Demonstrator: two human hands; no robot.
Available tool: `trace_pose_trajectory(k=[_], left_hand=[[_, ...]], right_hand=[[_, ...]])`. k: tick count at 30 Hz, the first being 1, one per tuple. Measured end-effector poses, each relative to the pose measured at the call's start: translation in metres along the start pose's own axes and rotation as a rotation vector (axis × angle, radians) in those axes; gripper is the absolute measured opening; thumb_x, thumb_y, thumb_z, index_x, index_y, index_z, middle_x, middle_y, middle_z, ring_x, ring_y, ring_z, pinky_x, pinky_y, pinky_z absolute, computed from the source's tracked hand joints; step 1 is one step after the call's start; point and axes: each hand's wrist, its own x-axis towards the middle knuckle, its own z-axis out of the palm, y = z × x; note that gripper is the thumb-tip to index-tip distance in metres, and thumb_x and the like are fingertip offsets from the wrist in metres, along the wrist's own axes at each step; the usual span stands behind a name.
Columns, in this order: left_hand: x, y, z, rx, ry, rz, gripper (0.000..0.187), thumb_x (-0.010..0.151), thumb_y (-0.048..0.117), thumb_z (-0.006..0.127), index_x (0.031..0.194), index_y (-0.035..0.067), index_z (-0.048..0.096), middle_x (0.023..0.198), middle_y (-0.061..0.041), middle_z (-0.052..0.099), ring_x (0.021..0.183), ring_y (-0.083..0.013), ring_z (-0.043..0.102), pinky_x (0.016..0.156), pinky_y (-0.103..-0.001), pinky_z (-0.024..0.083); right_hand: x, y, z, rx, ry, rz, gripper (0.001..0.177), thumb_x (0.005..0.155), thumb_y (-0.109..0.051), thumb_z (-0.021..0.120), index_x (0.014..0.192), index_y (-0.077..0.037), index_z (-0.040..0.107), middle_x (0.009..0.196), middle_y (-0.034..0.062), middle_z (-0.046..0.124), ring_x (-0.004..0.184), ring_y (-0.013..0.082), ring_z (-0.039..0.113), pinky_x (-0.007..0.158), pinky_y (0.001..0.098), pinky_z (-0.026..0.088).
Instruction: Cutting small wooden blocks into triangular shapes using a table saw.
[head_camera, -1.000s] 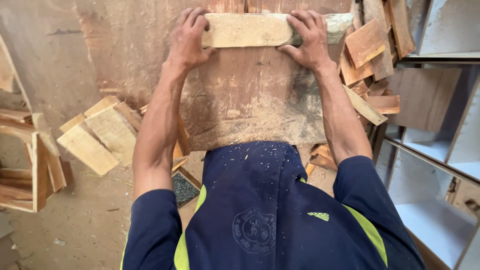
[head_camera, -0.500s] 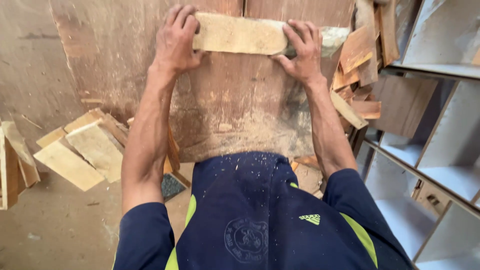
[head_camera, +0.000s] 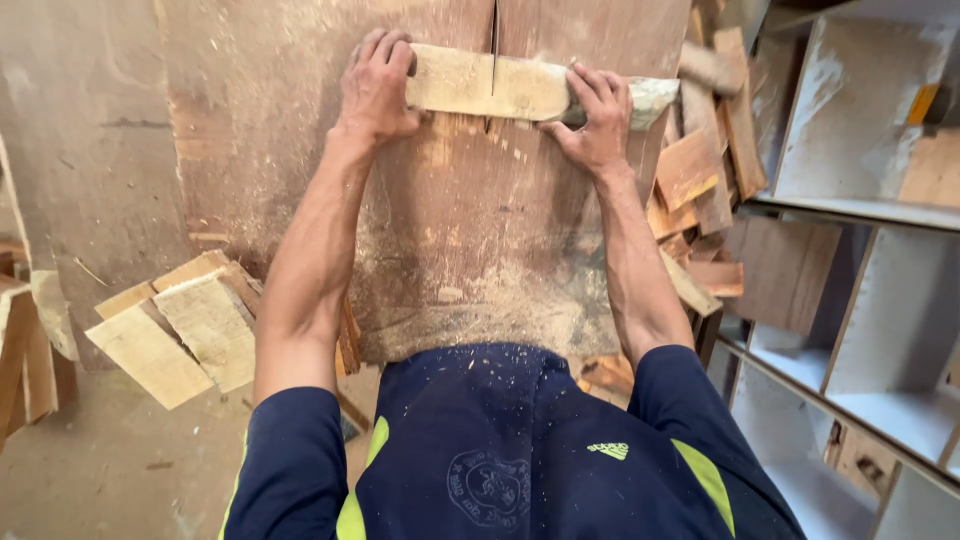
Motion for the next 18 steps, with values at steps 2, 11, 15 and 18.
trace_pose_trajectory(k=[2,11,15,18], left_hand=[[0.007,0.003,-0.005,-0.006,-0.030,-0.035,0.055,0.065,0.012,0.089,0.108,0.003,0.056,0.138,-0.023,0.056,0.136,-0.0388,0.046,0.119,-0.051,0.034],[-0.032,-0.008,-0.074,-0.135,0.074,-0.465,0.030,0.102,0.024,0.073,0.119,0.003,0.062,0.131,-0.020,0.060,0.129,-0.0408,0.051,0.112,-0.054,0.043],[-0.099,0.018,-0.119,0.061,-0.371,-0.080,0.059,0.066,0.019,0.091,0.116,0.005,0.065,0.132,-0.018,0.056,0.128,-0.0378,0.047,0.114,-0.055,0.033],[-0.140,0.044,-0.083,-0.049,-0.543,0.109,0.062,0.065,0.017,0.090,0.120,0.008,0.065,0.149,-0.010,0.051,0.145,-0.0313,0.040,0.121,-0.046,0.034]], right_hand=[[0.011,0.000,0.000,-0.014,0.011,0.010,0.084,0.077,-0.050,0.099,0.140,-0.006,0.066,0.144,0.0123,0.062,0.135,0.0306,0.046,0.115,0.0527,0.039],[-0.038,0.001,-0.012,-0.128,-0.171,0.020,0.065,0.091,-0.032,0.084,0.143,-0.001,0.059,0.143,0.0188,0.061,0.134,0.0365,0.052,0.120,0.0554,0.039],[-0.075,-0.032,-0.060,0.001,-0.224,-0.303,0.073,0.071,-0.026,0.082,0.138,-0.006,0.061,0.146,0.0215,0.058,0.137,0.0455,0.049,0.119,0.0614,0.031],[-0.078,-0.032,-0.070,0.199,-0.339,-0.212,0.071,0.074,-0.030,0.081,0.138,-0.007,0.061,0.144,0.0179,0.060,0.137,0.0406,0.051,0.119,0.0578,0.034]])
